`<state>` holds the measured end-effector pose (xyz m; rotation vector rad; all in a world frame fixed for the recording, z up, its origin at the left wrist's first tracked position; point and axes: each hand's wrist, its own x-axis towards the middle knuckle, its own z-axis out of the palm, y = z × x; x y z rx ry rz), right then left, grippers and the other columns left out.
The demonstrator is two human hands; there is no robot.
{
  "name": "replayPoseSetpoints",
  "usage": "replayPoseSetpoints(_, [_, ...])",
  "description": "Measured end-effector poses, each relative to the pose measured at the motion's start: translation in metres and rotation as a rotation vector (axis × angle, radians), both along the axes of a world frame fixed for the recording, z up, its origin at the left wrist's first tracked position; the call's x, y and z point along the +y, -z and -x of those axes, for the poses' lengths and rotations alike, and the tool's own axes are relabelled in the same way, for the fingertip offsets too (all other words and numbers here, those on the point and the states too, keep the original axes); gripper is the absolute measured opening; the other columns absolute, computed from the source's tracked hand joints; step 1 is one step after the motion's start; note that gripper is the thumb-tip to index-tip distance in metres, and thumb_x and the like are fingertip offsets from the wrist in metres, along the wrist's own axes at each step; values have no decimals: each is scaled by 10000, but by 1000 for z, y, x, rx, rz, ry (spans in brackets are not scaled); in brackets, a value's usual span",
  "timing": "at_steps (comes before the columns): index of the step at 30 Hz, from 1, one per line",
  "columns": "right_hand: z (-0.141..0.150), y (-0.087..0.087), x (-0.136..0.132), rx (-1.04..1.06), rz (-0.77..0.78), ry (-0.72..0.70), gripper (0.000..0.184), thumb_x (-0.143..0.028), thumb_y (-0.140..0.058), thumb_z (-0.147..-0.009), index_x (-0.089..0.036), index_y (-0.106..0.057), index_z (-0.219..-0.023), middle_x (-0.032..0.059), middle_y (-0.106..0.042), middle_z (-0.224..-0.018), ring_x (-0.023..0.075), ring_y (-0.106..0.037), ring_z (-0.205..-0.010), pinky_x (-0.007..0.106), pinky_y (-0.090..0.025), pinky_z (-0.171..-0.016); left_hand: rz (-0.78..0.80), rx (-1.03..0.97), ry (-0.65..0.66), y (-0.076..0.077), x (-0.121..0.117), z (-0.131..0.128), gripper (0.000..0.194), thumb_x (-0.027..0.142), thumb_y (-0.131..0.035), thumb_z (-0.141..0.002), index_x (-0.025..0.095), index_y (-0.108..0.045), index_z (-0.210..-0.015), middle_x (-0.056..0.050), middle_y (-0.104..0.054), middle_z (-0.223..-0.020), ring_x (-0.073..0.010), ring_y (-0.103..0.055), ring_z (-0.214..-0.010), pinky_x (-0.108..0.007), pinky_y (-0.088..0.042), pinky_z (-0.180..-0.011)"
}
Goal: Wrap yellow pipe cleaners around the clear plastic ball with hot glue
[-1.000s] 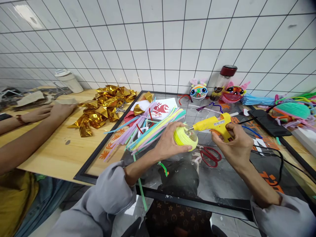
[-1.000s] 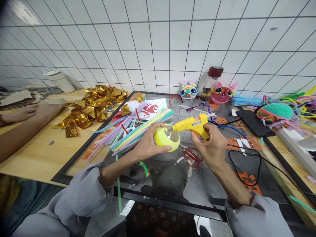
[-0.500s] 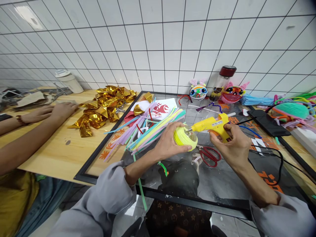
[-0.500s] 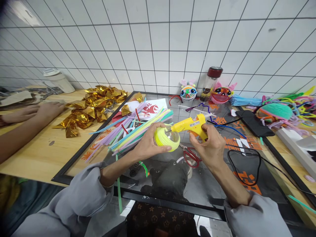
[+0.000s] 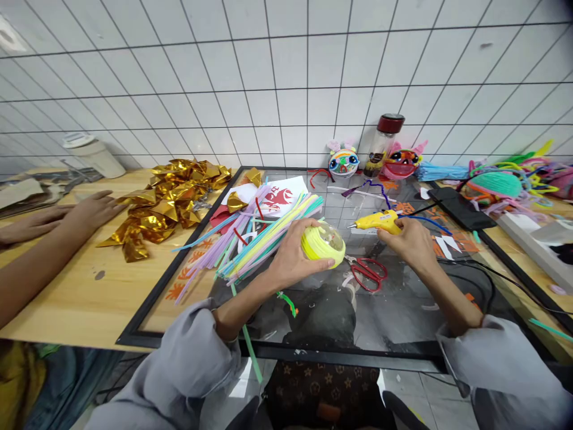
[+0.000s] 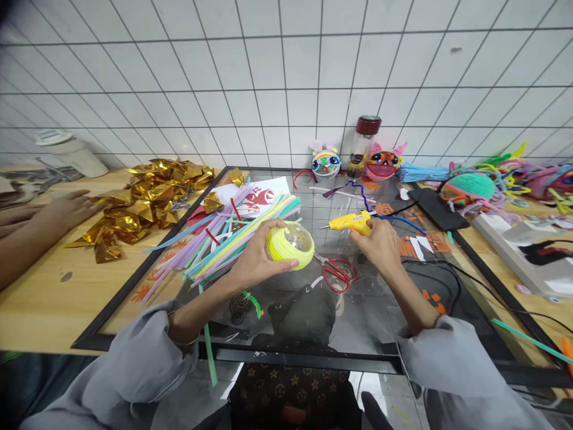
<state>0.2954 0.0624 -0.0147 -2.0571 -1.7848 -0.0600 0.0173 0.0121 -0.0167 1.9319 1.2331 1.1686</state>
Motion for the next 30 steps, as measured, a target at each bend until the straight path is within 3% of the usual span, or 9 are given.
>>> replayPoseSetpoints(3, [0,5,0,-117,101,22,395,-513,-577,-819,-155,-729,-893,131,-724,-824,281,-670,-747,322,-366,-589,-7,18,14,-1,-1,1,699,304,-869,-632,242,-505,-1226,-84,-597,-1329,-305,-557,-1270,-483,-404,-1138])
replayPoseSetpoints(9, [2,7,-3,-197,125,-12,416,-503,-561,-874,-126,-724,-806,205,-719,-870,322,-676,-767,349,-363,-595,-24,13,64,-2,-1,0,683,295,-871,-618,248,-520,-1203,-79,-610,-1317,-314,-562,-1260,-503,-415,-1129])
replayPoseSetpoints(11, [1,5,-4,-224,50,-50,394,-463,-550,-900,-116,-717,-814,225,-713,-911,340,-672,-826,369,-378,-630,-41,13,77,-2,0,-1,678,301,-873,-610,246,-530,-1192,-81,-611,-1313,-317,-562,-1263,-503,-418,-1128])
replayPoseSetpoints(13, [3,3,-6,-207,-89,-105,307,-380,-529,-918,-135,-704,-857,189,-709,-917,309,-660,-839,366,-390,-659,-57,22,84,-2,0,-1,674,306,-873,-609,245,-536,-1190,-83,-605,-1314,-319,-560,-1269,-505,-420,-1129])
replayPoseSetpoints(16, [14,-1,-16,-5,-374,-284,207,-291,-505,-931,-192,-656,-829,81,-677,-804,214,-616,-724,323,-406,-649,-70,53,90,-3,-1,-2,682,302,-877,-613,242,-536,-1200,-96,-588,-1324,-323,-552,-1279,-507,-418,-1136])
replayPoseSetpoints(19, [35,-8,-33,156,-563,-463,231,-326,-543,-964,-214,-602,-771,25,-633,-710,170,-563,-629,305,-410,-616,-90,77,97,-4,-2,-2,693,288,-880,-614,240,-530,-1211,-106,-575,-1327,-327,-541,-1289,-510,-414,-1144])
replayPoseSetpoints(24, [66,-19,-59,286,-628,-636,233,-259,-556,-992,-228,-549,-761,-1,-593,-690,152,-560,-641,299,-429,-624,-146,125,127,-2,-4,-2,684,318,-873,-644,243,-526,-1229,-114,-557,-1327,-328,-535,-1295,-526,-423,-1138])
replayPoseSetpoints(30, [75,-21,-67,307,-604,-764,127,-137,-537,-985,-199,-646,-970,51,-661,-856,186,-627,-812,337,-493,-730,-214,184,145,-1,-6,-3,678,309,-853,-676,245,-509,-1256,-116,-543,-1334,-313,-525,-1301,-506,-442,-1127])
